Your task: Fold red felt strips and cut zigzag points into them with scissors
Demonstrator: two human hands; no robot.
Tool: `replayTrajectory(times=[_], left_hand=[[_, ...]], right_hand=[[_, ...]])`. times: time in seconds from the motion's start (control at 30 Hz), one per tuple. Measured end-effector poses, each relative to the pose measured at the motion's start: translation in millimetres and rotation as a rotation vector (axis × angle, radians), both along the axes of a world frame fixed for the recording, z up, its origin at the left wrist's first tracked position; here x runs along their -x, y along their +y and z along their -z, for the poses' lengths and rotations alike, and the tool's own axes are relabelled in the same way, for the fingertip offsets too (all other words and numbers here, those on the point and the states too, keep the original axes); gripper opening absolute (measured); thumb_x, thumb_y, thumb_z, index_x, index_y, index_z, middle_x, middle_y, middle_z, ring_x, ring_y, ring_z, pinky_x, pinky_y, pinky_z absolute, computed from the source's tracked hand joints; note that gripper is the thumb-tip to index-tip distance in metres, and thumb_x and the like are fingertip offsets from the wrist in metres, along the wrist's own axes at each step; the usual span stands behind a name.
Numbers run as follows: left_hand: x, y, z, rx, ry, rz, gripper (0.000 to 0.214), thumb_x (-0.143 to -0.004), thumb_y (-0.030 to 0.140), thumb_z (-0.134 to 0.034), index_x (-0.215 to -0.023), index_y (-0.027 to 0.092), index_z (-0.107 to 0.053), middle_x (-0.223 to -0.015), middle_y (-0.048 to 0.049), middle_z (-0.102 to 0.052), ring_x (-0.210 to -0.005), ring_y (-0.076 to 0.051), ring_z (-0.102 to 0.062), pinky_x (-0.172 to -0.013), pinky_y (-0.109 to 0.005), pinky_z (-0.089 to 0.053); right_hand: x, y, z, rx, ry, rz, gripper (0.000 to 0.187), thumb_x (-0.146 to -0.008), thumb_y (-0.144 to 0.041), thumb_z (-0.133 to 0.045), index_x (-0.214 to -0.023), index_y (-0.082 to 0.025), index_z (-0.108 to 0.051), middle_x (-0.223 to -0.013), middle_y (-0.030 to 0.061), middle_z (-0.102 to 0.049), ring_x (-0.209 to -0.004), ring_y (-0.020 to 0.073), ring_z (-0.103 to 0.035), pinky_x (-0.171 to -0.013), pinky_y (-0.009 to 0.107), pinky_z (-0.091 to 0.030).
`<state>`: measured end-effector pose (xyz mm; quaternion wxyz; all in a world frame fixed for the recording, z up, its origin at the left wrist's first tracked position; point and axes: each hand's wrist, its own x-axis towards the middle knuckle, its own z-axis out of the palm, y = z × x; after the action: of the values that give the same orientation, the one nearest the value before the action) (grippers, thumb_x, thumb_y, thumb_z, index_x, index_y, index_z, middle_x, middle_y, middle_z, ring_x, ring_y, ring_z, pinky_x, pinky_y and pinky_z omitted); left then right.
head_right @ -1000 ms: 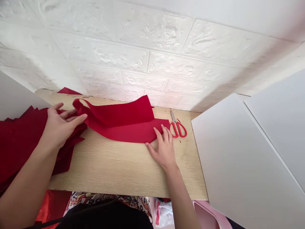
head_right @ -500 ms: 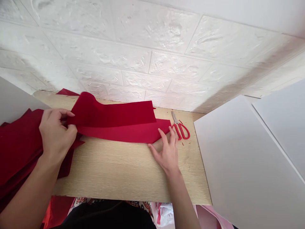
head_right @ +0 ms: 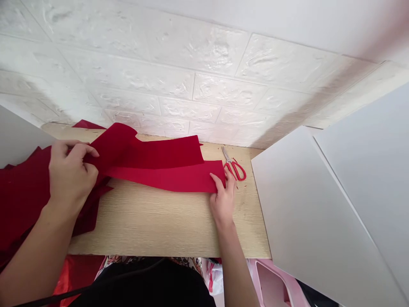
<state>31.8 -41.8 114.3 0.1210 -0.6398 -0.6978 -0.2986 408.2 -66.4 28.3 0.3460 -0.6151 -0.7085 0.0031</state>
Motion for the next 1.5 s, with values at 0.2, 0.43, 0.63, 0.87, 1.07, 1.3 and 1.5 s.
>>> replayTrajectory(times=[0.2,0.43,0.63,0.87,1.07,1.3,1.5], left_hand=[[-8,-23,10.1,0.182,0.32,0.145,0.035,-0.089,0.002,-0.042,-0.117,0.006,-0.063,-0.139,-0.0259,-0.051,-0.144,-0.045,-0.037,-0.11,-0.064,-0.045],[-110,-47,39.0,0.213,0.239,0.817,0.031,-0.099,0.025,-0.051,-0.124,0.012,-0.065,-0.145,-0.0178,-0.057,-0.144,-0.035,-0.045,-0.121,-0.056,-0.038],[-178,-20,65.5,0.388,0.182,0.881,0.062,-0.102,0.056,-0.042,-0.149,0.017,-0.051,-0.158,-0.0194,-0.044,-0.15,-0.038,-0.036,-0.122,-0.06,-0.03],[-187,-16,76.2,0.467,0.15,0.778,0.066,-0.103,0.06,-0.032,-0.154,0.021,-0.047,-0.164,-0.0149,-0.036,-0.152,-0.035,-0.033,-0.125,-0.058,-0.023],[-192,-15,69.6,0.554,0.141,0.744,0.062,-0.104,0.056,-0.033,-0.156,0.024,-0.042,-0.161,-0.0141,-0.041,-0.147,-0.035,-0.04,-0.121,-0.059,-0.028],[-178,10,52.9,0.837,0.135,0.674,0.053,-0.105,0.052,-0.034,-0.131,0.02,-0.066,-0.109,-0.0133,-0.076,-0.1,-0.032,-0.071,-0.086,-0.047,-0.053],[-164,7,61.8,0.64,0.196,0.757,0.046,-0.105,0.04,-0.038,-0.137,0.017,-0.061,-0.11,-0.0145,-0.074,-0.098,-0.03,-0.071,-0.082,-0.043,-0.055]], right_hand=[[-5,-1,-3.3,0.051,-0.027,-0.058,0.067,-0.075,0.003,-0.039,-0.13,-0.025,-0.066,-0.147,0.0123,-0.05,-0.143,0.0301,-0.042,-0.114,0.061,-0.041],[-12,13,-44.1,0.065,-0.037,-0.183,0.052,-0.081,-0.001,-0.041,-0.116,-0.027,-0.07,-0.12,0.0079,-0.068,-0.121,0.0271,-0.059,-0.106,0.052,-0.049],[46,76,-52.8,0.33,0.025,0.113,0.033,-0.097,-0.04,-0.053,-0.116,-0.017,-0.064,-0.114,0.0155,-0.073,-0.107,0.0305,-0.067,-0.091,0.045,-0.052],[60,101,-47.5,0.619,-0.125,0.27,0.025,-0.097,-0.034,-0.056,-0.117,-0.019,-0.057,-0.101,0.0134,-0.075,-0.093,0.032,-0.071,-0.075,0.04,-0.048],[31,77,-56.9,0.439,0.105,0.286,0.024,-0.086,-0.035,-0.061,-0.106,-0.023,-0.056,-0.072,0.0005,-0.066,-0.073,0.025,-0.065,-0.065,0.034,-0.042],[11,48,-43.4,0.369,0.429,0.26,0.026,-0.08,-0.039,-0.063,-0.098,-0.022,-0.055,-0.065,-0.0052,-0.053,-0.058,0.0171,-0.052,-0.062,0.032,-0.045],[8,43,-15.3,0.305,0.425,0.199,0.024,-0.081,-0.04,-0.06,-0.096,-0.022,-0.055,-0.07,-0.003,-0.054,-0.064,0.0171,-0.054,-0.066,0.032,-0.048]])
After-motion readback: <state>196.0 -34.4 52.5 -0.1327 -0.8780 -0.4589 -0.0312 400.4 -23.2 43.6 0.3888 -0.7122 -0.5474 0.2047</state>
